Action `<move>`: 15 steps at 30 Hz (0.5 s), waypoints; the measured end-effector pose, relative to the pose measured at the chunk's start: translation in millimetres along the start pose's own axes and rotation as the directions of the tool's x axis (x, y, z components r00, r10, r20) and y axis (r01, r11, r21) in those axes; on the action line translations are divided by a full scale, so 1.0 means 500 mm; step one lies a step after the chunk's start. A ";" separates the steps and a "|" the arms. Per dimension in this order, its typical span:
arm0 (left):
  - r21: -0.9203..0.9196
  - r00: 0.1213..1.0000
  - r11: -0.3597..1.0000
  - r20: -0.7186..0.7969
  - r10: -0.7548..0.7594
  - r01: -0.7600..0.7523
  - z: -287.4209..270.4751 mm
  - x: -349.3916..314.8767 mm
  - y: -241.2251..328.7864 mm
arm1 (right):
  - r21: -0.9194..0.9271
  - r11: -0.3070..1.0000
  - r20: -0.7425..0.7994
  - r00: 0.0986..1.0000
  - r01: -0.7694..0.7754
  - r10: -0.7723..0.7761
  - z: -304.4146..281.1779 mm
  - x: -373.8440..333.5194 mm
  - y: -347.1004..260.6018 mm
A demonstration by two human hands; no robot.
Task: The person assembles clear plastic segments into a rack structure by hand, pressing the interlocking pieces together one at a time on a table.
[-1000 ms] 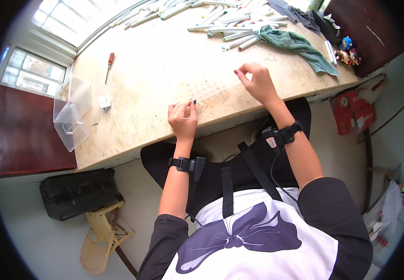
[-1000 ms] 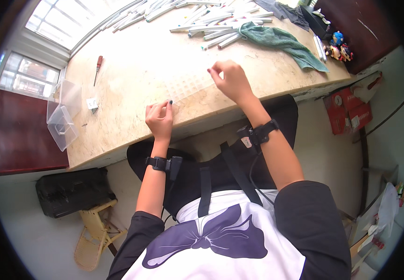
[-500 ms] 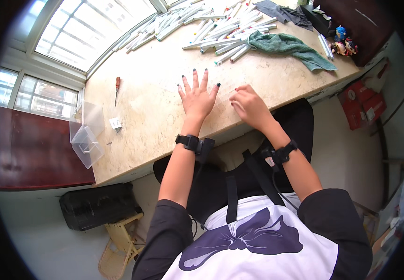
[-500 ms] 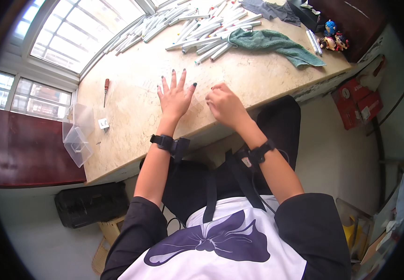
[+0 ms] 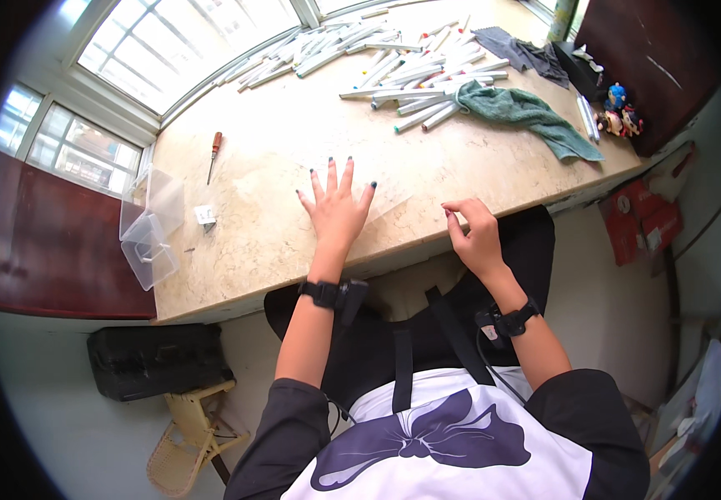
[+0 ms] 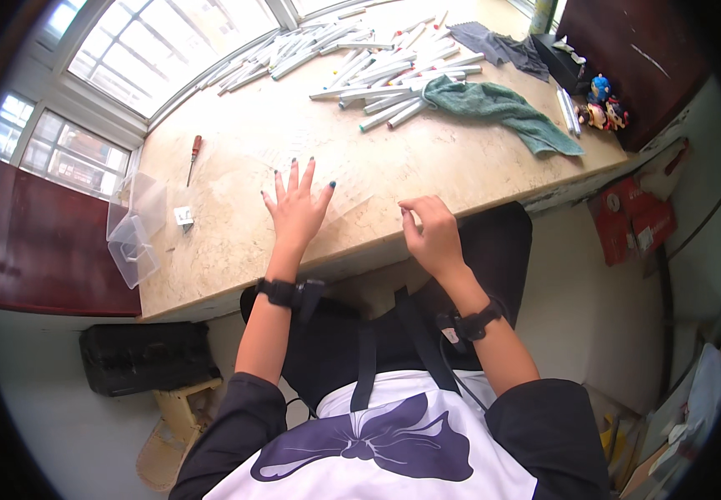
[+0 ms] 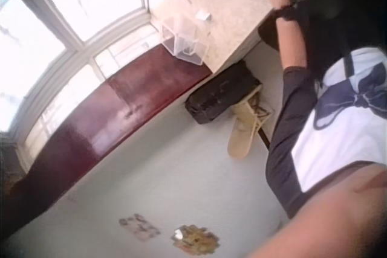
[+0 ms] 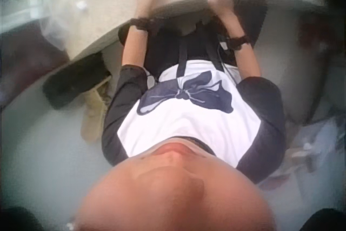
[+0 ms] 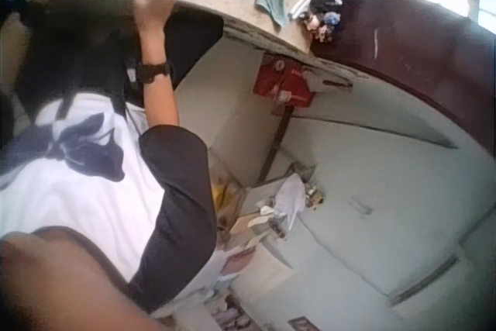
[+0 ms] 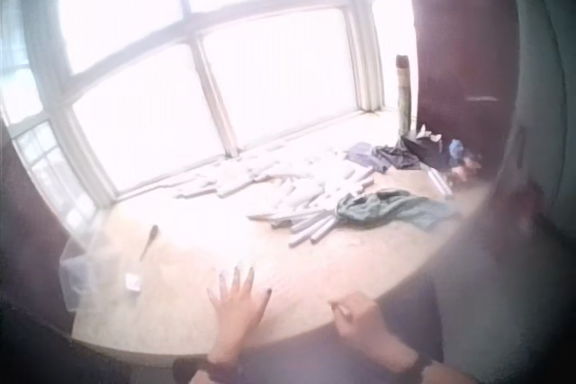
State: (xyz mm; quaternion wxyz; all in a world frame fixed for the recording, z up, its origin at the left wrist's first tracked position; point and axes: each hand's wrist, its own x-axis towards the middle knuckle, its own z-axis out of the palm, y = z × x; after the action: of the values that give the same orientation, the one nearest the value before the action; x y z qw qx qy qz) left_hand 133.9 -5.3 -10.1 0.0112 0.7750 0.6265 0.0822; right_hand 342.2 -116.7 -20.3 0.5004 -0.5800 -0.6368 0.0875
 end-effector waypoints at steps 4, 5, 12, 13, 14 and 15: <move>-0.021 0.995 0.995 0.000 -0.097 0.097 -0.021 -0.053 -0.053 | 0.089 0.993 0.007 0.997 -0.077 0.076 0.027 0.054 0.003; -0.037 0.990 0.989 0.027 -0.141 0.141 -0.027 -0.061 -0.064 | 0.139 0.982 0.050 0.992 -0.125 0.119 0.038 0.080 0.002; -0.735 0.833 0.676 -0.404 -0.379 -0.048 0.016 -0.071 -0.225 | -0.149 0.960 0.358 0.918 0.237 -0.171 0.254 0.311 0.072; -0.815 0.819 0.568 -0.403 -0.409 -0.117 0.044 -0.057 -0.233 | -0.230 0.925 0.417 0.890 0.302 -0.187 0.276 0.329 0.093; -0.807 0.809 0.576 -0.423 -0.407 -0.132 0.070 -0.054 -0.246 | -0.287 0.856 0.436 0.854 0.430 -0.283 0.291 0.329 0.110; -0.895 0.820 0.428 -0.335 -0.463 -0.124 0.098 -0.067 -0.269 | -0.330 0.861 0.582 0.802 0.386 -0.136 0.294 0.326 0.085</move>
State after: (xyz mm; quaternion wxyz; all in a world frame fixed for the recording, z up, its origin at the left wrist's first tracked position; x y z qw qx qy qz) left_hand 3.6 -4.8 -78.5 0.2483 0.5221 0.5419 0.6100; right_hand 289.6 100.0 -33.5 0.1661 -0.5317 -0.8299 0.0317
